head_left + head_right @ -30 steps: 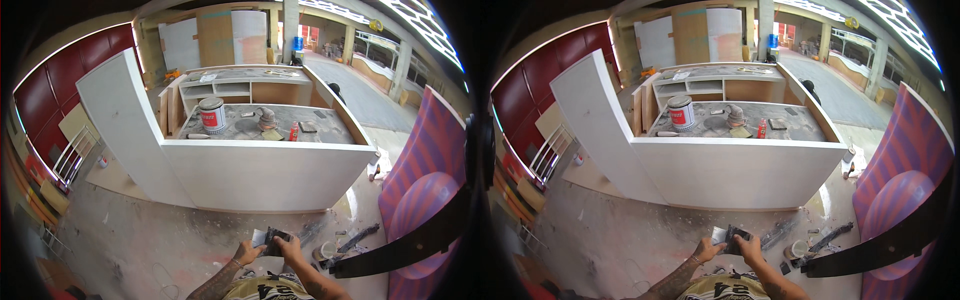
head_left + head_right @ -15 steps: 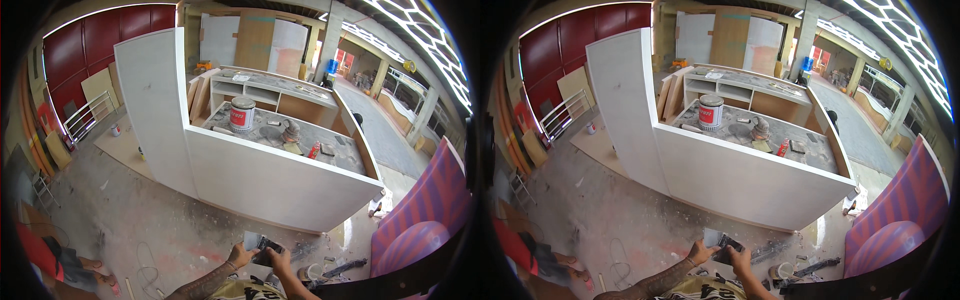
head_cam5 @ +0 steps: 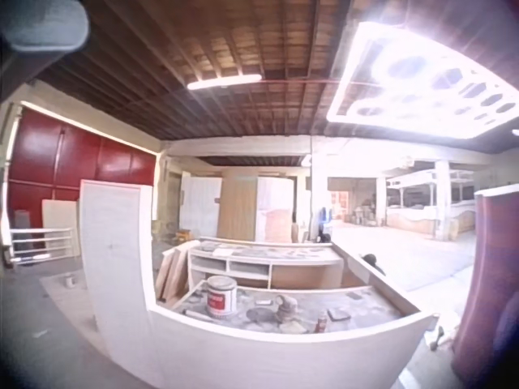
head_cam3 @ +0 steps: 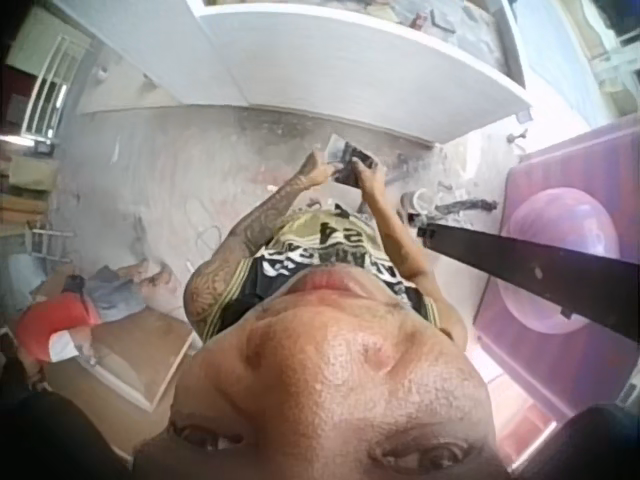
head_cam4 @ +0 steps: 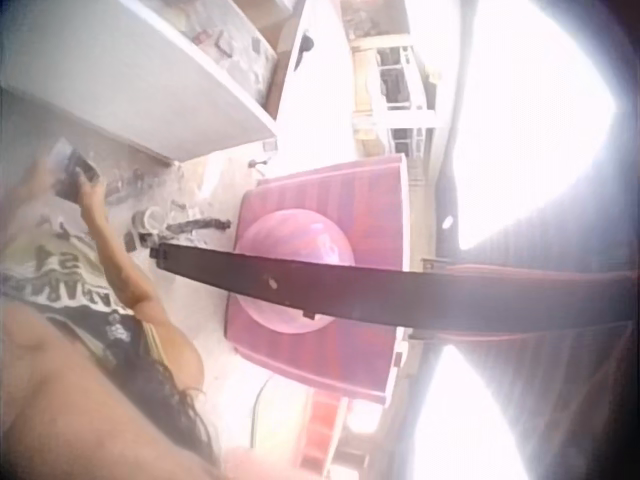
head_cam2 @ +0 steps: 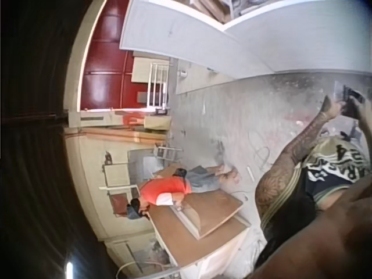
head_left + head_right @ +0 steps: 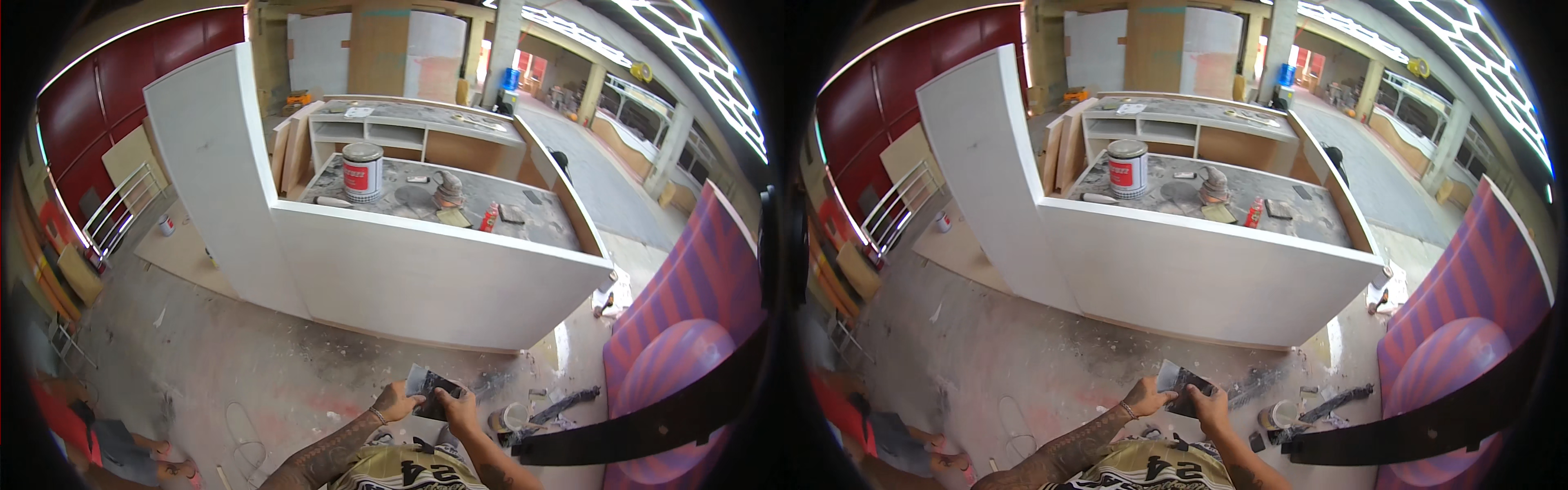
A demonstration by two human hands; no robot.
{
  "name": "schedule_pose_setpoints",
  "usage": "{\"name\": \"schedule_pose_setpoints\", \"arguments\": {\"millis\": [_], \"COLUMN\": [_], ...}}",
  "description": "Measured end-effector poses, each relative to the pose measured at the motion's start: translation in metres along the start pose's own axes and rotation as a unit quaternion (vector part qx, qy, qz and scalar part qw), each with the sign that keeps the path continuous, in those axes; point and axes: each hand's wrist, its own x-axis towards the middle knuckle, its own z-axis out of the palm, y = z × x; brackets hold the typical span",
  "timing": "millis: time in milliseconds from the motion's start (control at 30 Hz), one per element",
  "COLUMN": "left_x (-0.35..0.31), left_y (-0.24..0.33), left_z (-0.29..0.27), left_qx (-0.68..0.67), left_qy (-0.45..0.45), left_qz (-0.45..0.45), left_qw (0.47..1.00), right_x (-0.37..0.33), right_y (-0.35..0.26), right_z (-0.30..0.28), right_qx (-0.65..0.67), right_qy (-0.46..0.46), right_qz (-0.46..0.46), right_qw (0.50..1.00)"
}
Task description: Applying wall putty or joint compound to a white wall using scrapers and spatulas.
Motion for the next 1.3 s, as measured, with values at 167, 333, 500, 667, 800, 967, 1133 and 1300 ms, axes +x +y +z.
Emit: {"name": "schedule_pose_setpoints", "arguments": {"millis": [167,333,500,667,800,967,1133,1300], "left_x": [0.008,0.003,-0.010,-0.014,-0.013,-0.011,-0.026,-0.018], "left_y": [-0.017,0.008,0.004,-0.015,-0.045,-0.019,-0.017,-0.014], "left_z": [-0.005,-0.017,0.005,-0.001,0.016,0.003,-0.004,-0.024], "left_qx": [-0.107,-0.181,-0.097,-0.092,-0.349,-0.289,-0.212,-0.233], "left_qy": [-0.219,-0.124,0.039,-0.035,-0.084,0.025,-0.119,-0.192], "left_qz": [-0.047,-0.122,-0.046,-0.081,-0.104,-0.103,-0.076,-0.019], "left_qw": [0.969,0.968,0.993,0.992,0.928,0.951,0.967,0.953], "right_x": [-0.001,0.010,0.008,0.010,0.018,0.013,-0.002,0.011], "right_y": [0.004,-0.019,0.009,0.020,0.000,-0.012,-0.008,-0.019], "right_z": [-0.005,-0.007,0.004,0.011,0.010,0.019,0.023,0.017], "right_qx": [-0.185,-0.104,0.014,-0.028,-0.064,0.020,-0.182,-0.086], "right_qy": [-0.070,-0.084,-0.003,-0.052,-0.140,-0.028,-0.031,-0.138], "right_qz": [-0.064,0.061,0.032,0.005,0.051,0.038,-0.093,0.054], "right_qw": [0.978,0.989,0.999,0.998,0.987,0.999,0.978,0.985]}}
